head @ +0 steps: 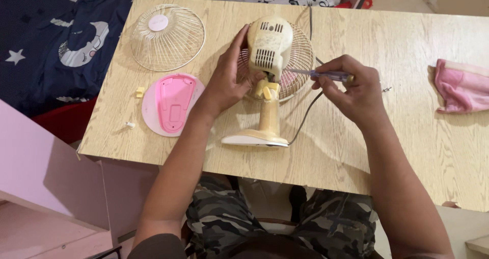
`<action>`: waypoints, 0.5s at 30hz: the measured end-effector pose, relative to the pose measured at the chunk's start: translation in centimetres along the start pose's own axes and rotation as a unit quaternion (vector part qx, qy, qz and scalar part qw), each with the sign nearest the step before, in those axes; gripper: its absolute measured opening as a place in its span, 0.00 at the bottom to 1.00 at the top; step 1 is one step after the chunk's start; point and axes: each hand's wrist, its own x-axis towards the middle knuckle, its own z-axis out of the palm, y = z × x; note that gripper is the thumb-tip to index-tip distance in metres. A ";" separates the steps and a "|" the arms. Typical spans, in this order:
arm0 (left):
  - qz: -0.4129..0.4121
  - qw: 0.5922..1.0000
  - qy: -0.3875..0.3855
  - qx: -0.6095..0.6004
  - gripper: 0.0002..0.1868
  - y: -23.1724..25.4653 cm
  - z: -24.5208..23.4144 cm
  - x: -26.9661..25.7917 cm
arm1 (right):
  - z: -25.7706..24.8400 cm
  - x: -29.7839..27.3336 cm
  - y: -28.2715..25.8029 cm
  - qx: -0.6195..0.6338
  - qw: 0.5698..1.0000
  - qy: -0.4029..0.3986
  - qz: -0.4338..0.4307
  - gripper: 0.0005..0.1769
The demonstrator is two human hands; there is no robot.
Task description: The person disassembles a small electric fan on a wooden table. Using a screwdriver, they remove screws from the rear motor housing and the neck joint, then detach the motor cover and separate the motor assembly from the base. Disassembled parts and screws are placed on the table.
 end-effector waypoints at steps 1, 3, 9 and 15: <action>-0.007 1.000 0.004 0.009 0.51 -0.2 0.1 0.1 | -0.1 0.0 0.0 -0.007 1.000 -0.006 -0.004 0.07; -0.016 1.000 0.012 0.020 0.50 -0.6 0.2 0.1 | -0.1 -0.1 0.0 -0.020 0.999 -0.022 -0.013 0.09; 0.015 0.999 0.026 0.013 0.50 -1.3 0.4 0.2 | -0.6 -0.1 -0.4 -0.052 0.998 -0.016 0.022 0.08; 0.027 0.995 0.040 0.083 0.54 -1.2 0.5 0.2 | 0.0 -0.2 -1.4 -0.153 0.988 0.013 0.007 0.08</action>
